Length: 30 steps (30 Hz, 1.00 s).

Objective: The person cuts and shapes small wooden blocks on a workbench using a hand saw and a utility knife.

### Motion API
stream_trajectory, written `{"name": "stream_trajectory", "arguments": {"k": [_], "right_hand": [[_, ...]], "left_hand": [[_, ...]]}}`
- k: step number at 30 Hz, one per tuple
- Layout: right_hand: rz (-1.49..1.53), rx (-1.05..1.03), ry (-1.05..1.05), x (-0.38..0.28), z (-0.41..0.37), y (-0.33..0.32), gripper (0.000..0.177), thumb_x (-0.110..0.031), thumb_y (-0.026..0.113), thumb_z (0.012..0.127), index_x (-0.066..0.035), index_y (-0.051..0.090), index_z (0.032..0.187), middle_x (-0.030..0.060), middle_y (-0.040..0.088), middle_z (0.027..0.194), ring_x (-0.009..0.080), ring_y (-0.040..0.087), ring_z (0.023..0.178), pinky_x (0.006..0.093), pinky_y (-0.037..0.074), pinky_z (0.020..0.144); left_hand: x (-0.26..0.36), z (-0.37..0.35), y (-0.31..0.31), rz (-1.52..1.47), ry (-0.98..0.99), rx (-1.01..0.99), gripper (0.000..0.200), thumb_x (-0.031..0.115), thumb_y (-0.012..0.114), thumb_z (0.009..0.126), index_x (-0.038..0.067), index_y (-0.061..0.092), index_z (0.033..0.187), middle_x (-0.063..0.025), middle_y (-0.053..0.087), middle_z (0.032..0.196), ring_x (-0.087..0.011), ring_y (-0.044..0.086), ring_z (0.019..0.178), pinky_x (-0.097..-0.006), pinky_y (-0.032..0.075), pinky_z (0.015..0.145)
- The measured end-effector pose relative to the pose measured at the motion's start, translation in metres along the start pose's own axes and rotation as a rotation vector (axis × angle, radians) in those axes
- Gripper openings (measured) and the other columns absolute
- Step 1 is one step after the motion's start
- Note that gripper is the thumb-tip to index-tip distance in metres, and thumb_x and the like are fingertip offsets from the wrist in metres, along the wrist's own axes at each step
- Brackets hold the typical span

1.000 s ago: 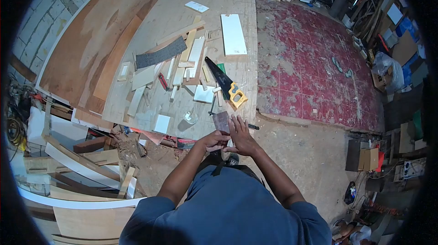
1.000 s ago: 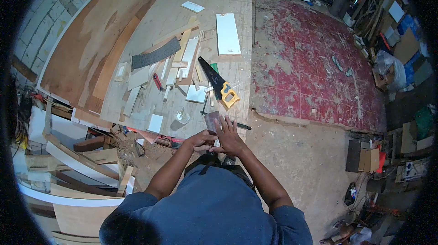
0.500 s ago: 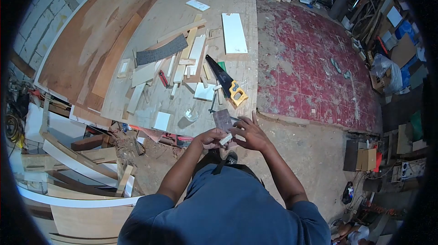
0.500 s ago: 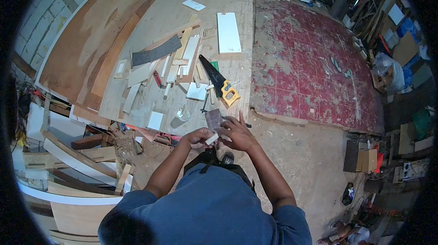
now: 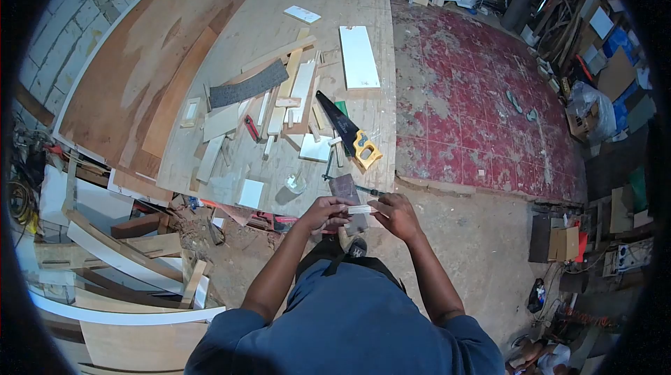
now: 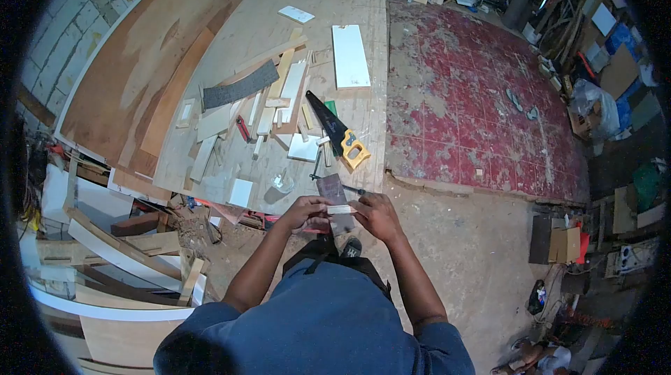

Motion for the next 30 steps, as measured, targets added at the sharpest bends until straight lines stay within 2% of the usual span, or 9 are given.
{"name": "stream_trajectory", "arguments": {"k": [1,3,4,6,12,16,18,24,30], "right_hand": [[0.008,0.038,0.032,0.004,0.001,-0.003,0.030,-0.014,0.076,0.076,-0.012,0.071,0.105,0.0077,0.062,0.085,0.0273,0.062,0.082,0.0418,0.049,0.077],[0.021,0.038,0.040,0.006,0.005,-0.003,0.028,-0.014,0.075,0.076,-0.011,0.071,0.103,0.0087,0.061,0.083,0.0279,0.062,0.080,0.0409,0.049,0.073],[0.034,0.039,0.052,0.006,0.007,-0.002,0.025,-0.015,0.074,0.077,-0.010,0.071,0.101,0.0098,0.060,0.082,0.0284,0.061,0.078,0.0399,0.049,0.069],[0.035,0.049,0.051,0.005,0.011,0.000,0.028,-0.015,0.075,0.076,-0.012,0.071,0.104,0.0085,0.061,0.081,0.0268,0.061,0.076,0.0388,0.049,0.067],[0.021,0.047,0.043,0.000,0.022,0.005,0.035,-0.015,0.077,0.076,-0.015,0.071,0.111,0.0068,0.061,0.079,0.0244,0.061,0.071,0.0376,0.049,0.064],[0.089,0.048,0.075,-0.001,0.026,0.002,0.038,-0.017,0.077,0.078,-0.017,0.070,0.115,0.0068,0.060,0.079,0.0241,0.061,0.068,0.0364,0.049,0.061],[0.083,0.049,0.083,-0.002,0.027,0.000,0.036,-0.018,0.076,0.079,-0.017,0.070,0.115,0.0076,0.060,0.080,0.0255,0.062,0.068,0.0372,0.049,0.060],[0.056,0.032,0.100,-0.002,0.028,-0.005,0.034,-0.022,0.074,0.080,-0.018,0.071,0.114,0.0079,0.060,0.080,0.0267,0.063,0.069,0.0383,0.049,0.059],[0.072,0.030,0.106,-0.001,0.028,-0.005,0.033,-0.024,0.075,0.079,-0.018,0.071,0.111,0.0076,0.059,0.079,0.0267,0.062,0.068,0.0386,0.049,0.058]], "left_hand": [[0.002,-0.001,0.000,0.001,0.004,0.002,0.030,0.014,0.059,0.096,-0.006,0.059,0.119,-0.0138,0.066,0.106,-0.0199,0.070,0.089,-0.0278,0.060,0.079],[0.023,-0.011,0.000,0.148,0.205,0.051,0.029,0.005,0.062,0.093,-0.006,0.059,0.119,-0.0138,0.067,0.103,-0.0191,0.070,0.089,-0.0282,0.060,0.078],[0.024,-0.014,0.002,0.146,0.208,0.056,0.029,0.005,0.062,0.093,-0.006,0.059,0.119,-0.0138,0.067,0.103,-0.0191,0.070,0.089,-0.0282,0.060,0.078],[0.034,-0.022,-0.004,0.238,0.293,0.222,0.029,-0.001,0.066,0.088,-0.007,0.060,0.116,-0.0159,0.068,0.102,-0.0215,0.070,0.090,-0.0278,0.061,0.077],[0.059,-0.046,-0.001,0.355,0.510,0.465,0.019,-0.001,0.065,0.089,-0.008,0.067,0.106,-0.0139,0.069,0.096,-0.0196,0.070,0.086,-0.0286,0.061,0.078],[0.064,-0.050,0.002,0.298,0.557,0.504,0.018,-0.002,0.064,0.090,-0.007,0.068,0.107,-0.0138,0.069,0.096,-0.0195,0.070,0.088,-0.0288,0.061,0.078],[0.074,-0.055,0.010,0.379,0.682,0.471,0.019,-0.001,0.065,0.089,-0.005,0.069,0.107,-0.0139,0.069,0.097,-0.0180,0.069,0.090,-0.0280,0.059,0.077],[0.087,-0.066,0.024,0.662,0.814,0.536,0.020,0.001,0.071,0.084,-0.001,0.072,0.104,-0.0124,0.071,0.096,-0.0146,0.067,0.084,-0.0257,0.054,0.075],[0.092,-0.068,0.030,0.731,0.851,0.593,0.016,0.001,0.075,0.081,-0.003,0.072,0.096,-0.0129,0.071,0.092,-0.0143,0.067,0.083,-0.0263,0.053,0.074]]}}
Point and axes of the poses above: each hand's wrist, its own z-axis towards the middle knuckle, its own y-axis out of the palm, x = y × z, the point moved 10 cm from there along z, towards the middle knuckle
